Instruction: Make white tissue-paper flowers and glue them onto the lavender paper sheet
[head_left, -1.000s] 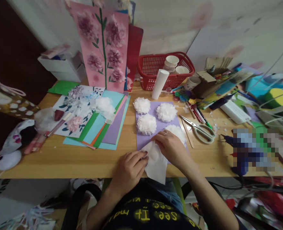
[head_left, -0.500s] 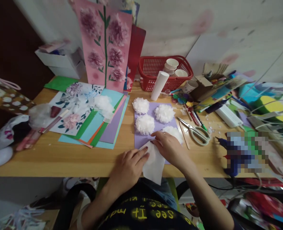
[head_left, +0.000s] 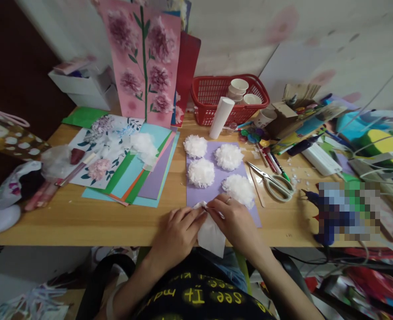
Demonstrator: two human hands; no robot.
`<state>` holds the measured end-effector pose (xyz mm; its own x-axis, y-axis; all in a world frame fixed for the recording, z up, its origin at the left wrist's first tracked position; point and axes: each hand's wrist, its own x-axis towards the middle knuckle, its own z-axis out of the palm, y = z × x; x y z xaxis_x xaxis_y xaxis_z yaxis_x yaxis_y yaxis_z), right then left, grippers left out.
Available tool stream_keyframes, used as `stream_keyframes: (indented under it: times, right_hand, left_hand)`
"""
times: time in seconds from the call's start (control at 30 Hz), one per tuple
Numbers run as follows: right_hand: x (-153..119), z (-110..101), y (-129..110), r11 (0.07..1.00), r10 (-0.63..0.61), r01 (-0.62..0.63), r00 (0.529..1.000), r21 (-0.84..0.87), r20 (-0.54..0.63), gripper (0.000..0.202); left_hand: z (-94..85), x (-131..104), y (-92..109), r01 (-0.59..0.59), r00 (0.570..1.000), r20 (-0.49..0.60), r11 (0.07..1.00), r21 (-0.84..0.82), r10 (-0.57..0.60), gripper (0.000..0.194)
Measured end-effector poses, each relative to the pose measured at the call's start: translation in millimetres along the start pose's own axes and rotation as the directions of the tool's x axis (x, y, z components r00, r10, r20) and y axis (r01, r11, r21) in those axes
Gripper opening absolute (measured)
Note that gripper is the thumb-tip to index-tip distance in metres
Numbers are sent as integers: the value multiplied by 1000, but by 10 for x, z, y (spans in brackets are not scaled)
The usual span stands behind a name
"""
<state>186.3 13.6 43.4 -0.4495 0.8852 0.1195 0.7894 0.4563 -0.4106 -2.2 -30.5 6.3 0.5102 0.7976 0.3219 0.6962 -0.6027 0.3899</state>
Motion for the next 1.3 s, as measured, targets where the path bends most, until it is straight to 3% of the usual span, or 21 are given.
stream_keyframes:
  times: [0.17,0.33,0.57,0.77,0.9,1.07,1.3]
  right_hand:
    - [-160,134,-82,995,-102,101,995,-14,-23,28]
    - [-304,62,-85,990,-134,136,990,41,-34,23]
    - [-532,-40,128,981,92,-89,996,174,-15,37]
    - [-477,49,205,937,270,-270,962,222,29,21]
    - [-416,59,181,904,345,-345,937,251,46,26]
    - [-393,27,181,842,380,-379,922,385,77,20]
    - [-277,41,38,748,347,-297,937,594,32,15]
  left_hand:
    - [14,-8,8,35,994,-105,999,12,-34,35]
    - [3,-4,22,4,998,60,997,71,-8,52]
    - [21,-20,-11,-20,996,93,997,72,14,49]
    - [31,-24,-14,-47,997,57,996,72,43,50]
    - [28,-31,-7,-41,998,48,997,70,38,50]
    - [31,-27,-8,-53,998,40,996,78,50,53]
    - [14,-10,-3,-33,999,43,999,40,32,52]
